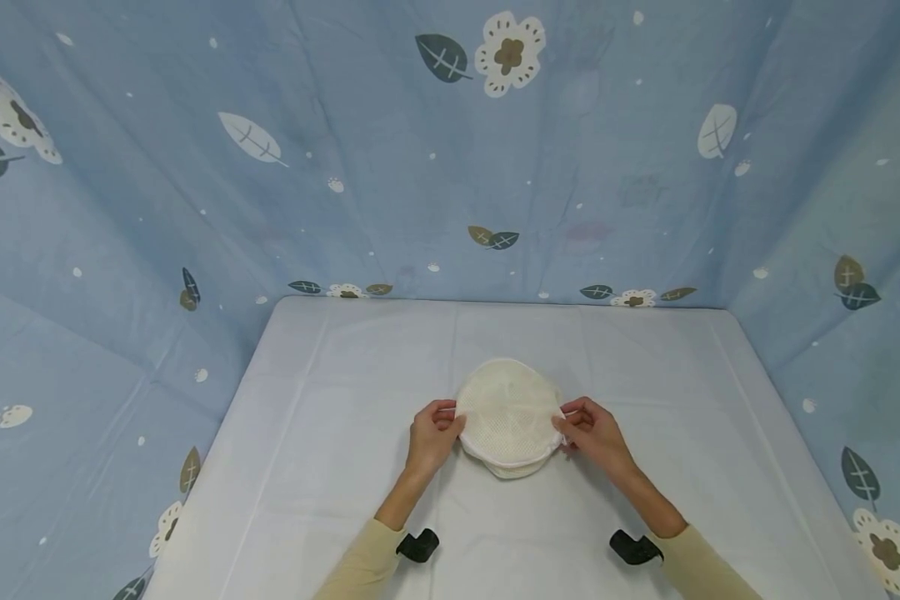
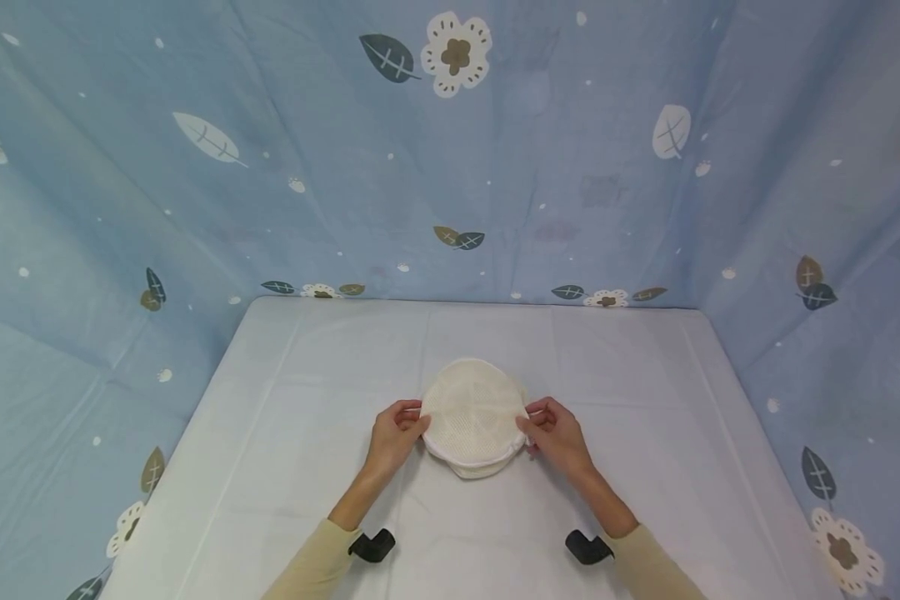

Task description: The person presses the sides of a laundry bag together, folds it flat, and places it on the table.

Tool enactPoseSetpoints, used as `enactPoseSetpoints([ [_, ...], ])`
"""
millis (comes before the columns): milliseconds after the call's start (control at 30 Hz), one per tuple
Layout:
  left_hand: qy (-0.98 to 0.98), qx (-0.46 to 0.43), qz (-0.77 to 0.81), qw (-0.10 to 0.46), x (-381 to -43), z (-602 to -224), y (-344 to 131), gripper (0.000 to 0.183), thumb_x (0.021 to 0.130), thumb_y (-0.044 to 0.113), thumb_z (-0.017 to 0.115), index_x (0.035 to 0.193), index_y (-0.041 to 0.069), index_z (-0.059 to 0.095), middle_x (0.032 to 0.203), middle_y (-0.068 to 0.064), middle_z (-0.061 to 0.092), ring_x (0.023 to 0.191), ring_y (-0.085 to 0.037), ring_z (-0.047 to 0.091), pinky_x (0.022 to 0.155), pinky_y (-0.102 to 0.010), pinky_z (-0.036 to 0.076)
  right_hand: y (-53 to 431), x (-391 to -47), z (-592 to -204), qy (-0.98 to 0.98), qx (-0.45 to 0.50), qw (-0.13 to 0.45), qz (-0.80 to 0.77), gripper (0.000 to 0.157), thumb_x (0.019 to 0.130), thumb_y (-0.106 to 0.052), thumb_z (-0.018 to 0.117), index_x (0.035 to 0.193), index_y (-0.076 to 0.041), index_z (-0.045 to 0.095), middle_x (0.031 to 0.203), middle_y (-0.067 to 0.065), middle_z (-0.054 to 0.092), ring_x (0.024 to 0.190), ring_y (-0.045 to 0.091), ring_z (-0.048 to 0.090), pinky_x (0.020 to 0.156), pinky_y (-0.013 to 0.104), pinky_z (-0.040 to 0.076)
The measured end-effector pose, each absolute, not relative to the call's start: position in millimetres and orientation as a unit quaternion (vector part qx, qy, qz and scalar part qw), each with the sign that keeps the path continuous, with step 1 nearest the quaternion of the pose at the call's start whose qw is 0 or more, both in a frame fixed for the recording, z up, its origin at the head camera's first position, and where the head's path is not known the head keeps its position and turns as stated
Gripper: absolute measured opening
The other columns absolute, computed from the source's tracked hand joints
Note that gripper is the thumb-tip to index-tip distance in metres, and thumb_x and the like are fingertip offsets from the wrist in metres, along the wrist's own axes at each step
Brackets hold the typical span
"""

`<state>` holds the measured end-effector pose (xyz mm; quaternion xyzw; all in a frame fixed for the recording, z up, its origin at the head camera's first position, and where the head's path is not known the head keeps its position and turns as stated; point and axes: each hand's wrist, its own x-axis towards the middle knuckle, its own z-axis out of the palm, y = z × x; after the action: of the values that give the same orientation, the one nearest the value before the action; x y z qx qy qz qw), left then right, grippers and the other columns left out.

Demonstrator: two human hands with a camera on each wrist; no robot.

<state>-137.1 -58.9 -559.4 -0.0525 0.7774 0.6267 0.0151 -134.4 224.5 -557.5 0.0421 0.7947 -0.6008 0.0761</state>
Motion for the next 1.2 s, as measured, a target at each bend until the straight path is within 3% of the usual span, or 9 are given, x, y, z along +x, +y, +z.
enactPoseSetpoints([
  [167,0.839,0.039,0.539,-0.067,-132,-560,-58,0.035,0.087,0.01,0.068,0.12,0.003,0.058,0.107,-0.01,0.057,0.095,-0.021,0.058,0.08,-0.029,0.053,223,-130,-558,0.863,-0.019,-0.025,-0.505,0.033,0.083,-0.028,0.075,0.107,-0.01,0.062,0.094,0.005,0.062,0.076,0.017,0.059,0.058,0.026,0.052],
  [267,0.868,0.117,0.464,-0.131,-130,-557,-58,0.037,0.088,0.006,0.066,0.123,0.003,0.057,0.118,-0.01,0.052,0.105,-0.023,0.053,0.084,-0.033,0.05,223,-131,-560,0.882,-0.099,-0.1,-0.45,0.036,0.083,-0.018,0.075,0.115,-0.008,0.061,0.105,0.005,0.061,0.087,0.019,0.058,0.068,0.026,0.051],
  [367,0.879,0.193,0.397,-0.178,-132,-558,-57,0.034,0.088,-0.002,0.062,0.121,0.005,0.059,0.121,-0.008,0.052,0.11,-0.021,0.049,0.085,-0.031,0.05,222,-133,-561,0.881,-0.172,-0.141,-0.417,0.041,0.083,-0.008,0.073,0.121,-0.006,0.059,0.116,0.006,0.058,0.1,0.022,0.056,0.079,0.026,0.049],
  [467,0.876,0.255,0.354,-0.207,-134,-557,-56,0.038,0.084,-0.01,0.061,0.119,0.005,0.061,0.119,-0.008,0.056,0.111,-0.022,0.05,0.088,-0.03,0.048,219,-134,-561,0.879,-0.224,-0.146,-0.394,0.042,0.084,-0.001,0.069,0.124,-0.009,0.059,0.124,0.004,0.055,0.113,0.022,0.051,0.091,0.019,0.043],
  [567,0.872,0.292,0.32,-0.228,-134,-557,-54,0.039,0.084,-0.006,0.064,0.12,0.006,0.062,0.117,-0.009,0.059,0.108,-0.023,0.052,0.091,-0.032,0.047,217,-135,-562,0.877,-0.272,-0.143,-0.368,0.045,0.085,0.005,0.065,0.127,-0.011,0.059,0.129,0.006,0.053,0.121,0.023,0.046,0.099,0.014,0.035],
  [733,0.883,0.315,0.264,-0.226,-133,-557,-50,0.043,0.088,0.024,0.068,0.128,0.008,0.059,0.121,-0.012,0.057,0.11,-0.026,0.052,0.093,-0.036,0.046,217,-134,-563,0.882,-0.326,-0.149,-0.307,0.046,0.085,-0.001,0.068,0.129,-0.008,0.058,0.132,0.009,0.052,0.122,0.026,0.046,0.103,0.023,0.036],
  [833,0.894,0.319,0.23,-0.214,-132,-560,-49,0.048,0.088,0.034,0.067,0.129,0.01,0.059,0.124,-0.012,0.055,0.112,-0.026,0.05,0.094,-0.036,0.045,218,-133,-565,0.886,-0.336,-0.148,-0.282,0.047,0.085,-0.009,0.069,0.131,-0.008,0.057,0.132,0.01,0.051,0.123,0.027,0.046,0.102,0.033,0.039],
  [967,0.896,0.322,0.211,-0.222,-132,-564,-49,0.048,0.087,0.036,0.068,0.126,0.009,0.061,0.123,-0.012,0.055,0.111,-0.026,0.051,0.093,-0.035,0.046,219,-132,-567,0.89,-0.343,-0.144,-0.264,0.047,0.087,-0.015,0.068,0.132,-0.01,0.056,0.134,0.009,0.05,0.125,0.025,0.045,0.102,0.037,0.039],
  [1200,0.89,0.322,0.223,-0.232,-132,-568,-47,0.048,0.085,0.034,0.071,0.124,0.007,0.062,0.12,-0.013,0.057,0.11,-0.027,0.052,0.093,-0.035,0.046,219,-135,-572,0.879,-0.361,-0.173,-0.261,0.048,0.083,-0.013,0.073,0.128,-0.009,0.059,0.131,0.01,0.053,0.122,0.025,0.049,0.101,0.03,0.039],
])
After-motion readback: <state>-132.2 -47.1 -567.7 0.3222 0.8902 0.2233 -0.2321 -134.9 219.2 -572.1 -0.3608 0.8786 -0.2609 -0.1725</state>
